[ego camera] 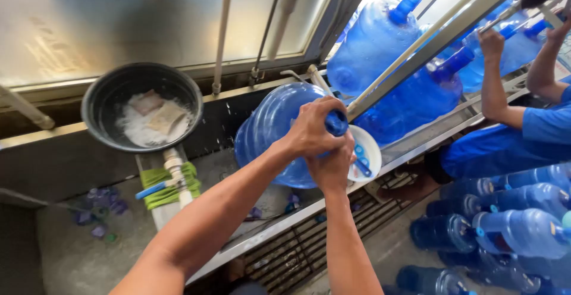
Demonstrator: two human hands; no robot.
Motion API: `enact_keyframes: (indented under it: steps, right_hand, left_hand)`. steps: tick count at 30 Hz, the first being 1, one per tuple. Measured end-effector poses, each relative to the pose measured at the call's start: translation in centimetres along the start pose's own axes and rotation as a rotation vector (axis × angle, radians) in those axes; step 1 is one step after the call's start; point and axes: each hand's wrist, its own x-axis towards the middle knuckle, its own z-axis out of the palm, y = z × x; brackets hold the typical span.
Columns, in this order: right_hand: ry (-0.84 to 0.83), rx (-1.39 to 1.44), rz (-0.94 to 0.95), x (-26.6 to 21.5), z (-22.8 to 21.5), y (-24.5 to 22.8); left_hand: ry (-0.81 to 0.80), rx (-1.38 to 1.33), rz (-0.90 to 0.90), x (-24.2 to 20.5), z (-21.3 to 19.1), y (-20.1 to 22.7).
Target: The person fills large blue water jugs with water from a tap, then scrubs the exterior of the jugs with a white cloth. They place the cleaned jugs on the floor among other jugs.
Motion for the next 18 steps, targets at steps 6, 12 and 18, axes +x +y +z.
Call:
enact_keyframes:
  steps: [6,12,18]
  right_hand:
    - [0.244,0.065,-0.116,13.4,0.4,4.5]
    - [0.548,0.137,-0.284,26.7,1.7,6.8]
    - [0.464,0.114,-0.112,36.7,1.7,7.2]
  left_hand:
    - [-0.261,0.192,-0.089,9.2,3.0,-2.0]
    - [-0.223,0.331,-0.104,8.8,-0.2,-0.8]
    - [-0.215,0.305,-0.372,4.2,-0.7,-6.3]
